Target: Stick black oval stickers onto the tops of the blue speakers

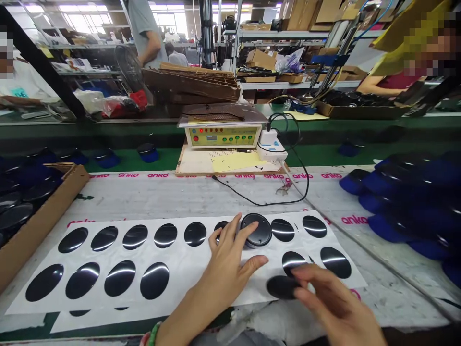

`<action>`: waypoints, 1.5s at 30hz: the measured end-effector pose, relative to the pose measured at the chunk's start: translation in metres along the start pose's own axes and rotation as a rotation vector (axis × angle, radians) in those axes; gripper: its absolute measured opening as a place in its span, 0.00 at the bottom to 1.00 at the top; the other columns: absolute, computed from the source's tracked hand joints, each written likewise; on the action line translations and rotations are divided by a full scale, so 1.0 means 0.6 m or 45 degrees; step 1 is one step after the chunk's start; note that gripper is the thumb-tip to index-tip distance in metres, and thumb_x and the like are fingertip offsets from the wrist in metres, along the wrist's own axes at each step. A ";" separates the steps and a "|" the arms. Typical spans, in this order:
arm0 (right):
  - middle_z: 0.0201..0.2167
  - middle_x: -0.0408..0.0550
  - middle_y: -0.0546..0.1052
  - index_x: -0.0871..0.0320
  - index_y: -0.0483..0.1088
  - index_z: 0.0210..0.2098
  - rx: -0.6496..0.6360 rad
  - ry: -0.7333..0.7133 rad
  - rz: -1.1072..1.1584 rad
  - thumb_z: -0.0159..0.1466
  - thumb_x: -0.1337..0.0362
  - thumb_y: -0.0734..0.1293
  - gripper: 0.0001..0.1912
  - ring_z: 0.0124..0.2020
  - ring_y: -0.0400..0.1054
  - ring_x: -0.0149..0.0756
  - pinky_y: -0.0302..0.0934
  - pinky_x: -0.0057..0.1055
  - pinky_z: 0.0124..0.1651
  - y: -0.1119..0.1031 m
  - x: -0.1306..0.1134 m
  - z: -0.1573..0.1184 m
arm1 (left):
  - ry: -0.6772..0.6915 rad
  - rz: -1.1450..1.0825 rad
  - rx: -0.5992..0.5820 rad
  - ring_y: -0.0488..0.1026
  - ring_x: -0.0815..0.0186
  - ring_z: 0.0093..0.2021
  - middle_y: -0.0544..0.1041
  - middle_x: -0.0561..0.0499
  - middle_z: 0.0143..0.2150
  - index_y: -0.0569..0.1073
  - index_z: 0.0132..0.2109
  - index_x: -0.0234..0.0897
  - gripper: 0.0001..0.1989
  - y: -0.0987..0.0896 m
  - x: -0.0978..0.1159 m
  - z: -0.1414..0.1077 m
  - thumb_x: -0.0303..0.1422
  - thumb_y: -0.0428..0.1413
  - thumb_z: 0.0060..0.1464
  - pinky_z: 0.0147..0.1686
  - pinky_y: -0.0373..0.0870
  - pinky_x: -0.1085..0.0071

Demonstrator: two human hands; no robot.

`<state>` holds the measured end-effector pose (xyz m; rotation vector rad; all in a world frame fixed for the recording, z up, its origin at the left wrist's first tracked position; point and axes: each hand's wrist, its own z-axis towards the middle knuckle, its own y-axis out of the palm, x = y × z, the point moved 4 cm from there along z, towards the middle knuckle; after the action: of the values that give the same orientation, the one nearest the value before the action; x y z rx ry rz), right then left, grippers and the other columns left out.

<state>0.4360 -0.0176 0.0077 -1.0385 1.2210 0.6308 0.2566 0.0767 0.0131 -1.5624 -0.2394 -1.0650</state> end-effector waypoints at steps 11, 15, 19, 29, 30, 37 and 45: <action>0.32 0.45 0.70 0.55 0.70 0.22 -0.055 0.105 0.456 0.52 0.51 0.73 0.16 0.34 0.65 0.34 0.63 0.24 0.34 0.006 -0.021 0.028 | -0.244 -0.338 0.079 0.66 0.59 0.59 0.68 0.52 0.59 0.56 0.61 0.53 0.41 0.000 -0.005 -0.071 0.32 0.66 0.44 0.59 0.64 0.59; 0.38 0.46 0.67 0.56 0.69 0.23 -0.185 0.149 0.548 0.56 0.53 0.71 0.14 0.39 0.63 0.35 0.61 0.27 0.38 0.061 -0.025 0.020 | -0.240 -0.296 0.066 0.65 0.59 0.60 0.67 0.51 0.59 0.63 0.57 0.47 0.35 -0.005 -0.017 -0.078 0.34 0.67 0.42 0.60 0.63 0.59; 0.36 0.44 0.66 0.56 0.68 0.24 -0.253 0.180 0.554 0.59 0.56 0.70 0.13 0.40 0.61 0.34 0.58 0.27 0.42 0.089 -0.014 0.011 | -0.266 -0.344 0.026 0.65 0.59 0.60 0.69 0.51 0.60 0.63 0.59 0.45 0.37 -0.006 -0.018 -0.072 0.35 0.67 0.43 0.61 0.62 0.60; 0.36 0.41 0.63 0.55 0.64 0.25 -0.319 0.162 0.532 0.61 0.57 0.68 0.14 0.39 0.59 0.30 0.55 0.23 0.42 0.108 -0.014 0.011 | -0.271 -0.414 -0.016 0.65 0.62 0.60 0.69 0.55 0.60 0.63 0.59 0.47 0.35 -0.005 -0.017 -0.072 0.35 0.66 0.44 0.61 0.62 0.63; 0.35 0.41 0.63 0.56 0.64 0.24 -0.318 0.158 0.508 0.62 0.57 0.68 0.14 0.38 0.59 0.30 0.55 0.23 0.42 0.108 -0.015 0.012 | -0.279 -0.414 -0.021 0.65 0.62 0.60 0.69 0.55 0.60 0.63 0.59 0.47 0.35 -0.005 -0.018 -0.071 0.35 0.66 0.44 0.61 0.61 0.63; 0.32 0.44 0.66 0.56 0.65 0.22 -0.229 0.069 0.299 0.59 0.55 0.69 0.15 0.35 0.62 0.32 0.58 0.26 0.37 0.107 -0.031 0.016 | -0.267 -0.398 -0.022 0.66 0.62 0.59 0.70 0.54 0.59 0.63 0.59 0.45 0.35 -0.006 -0.017 -0.072 0.36 0.66 0.44 0.60 0.63 0.65; 0.31 0.44 0.67 0.56 0.65 0.23 -0.128 -0.090 0.165 0.60 0.60 0.68 0.12 0.36 0.64 0.34 0.60 0.29 0.38 0.107 -0.043 0.012 | -0.259 -0.380 -0.005 0.65 0.63 0.60 0.69 0.55 0.59 0.63 0.59 0.46 0.34 -0.006 -0.018 -0.073 0.38 0.66 0.46 0.60 0.63 0.65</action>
<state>0.3777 0.0194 0.0132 -1.0171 1.2111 0.8304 0.2267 0.0439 0.0041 -1.6739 -0.6259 -1.1330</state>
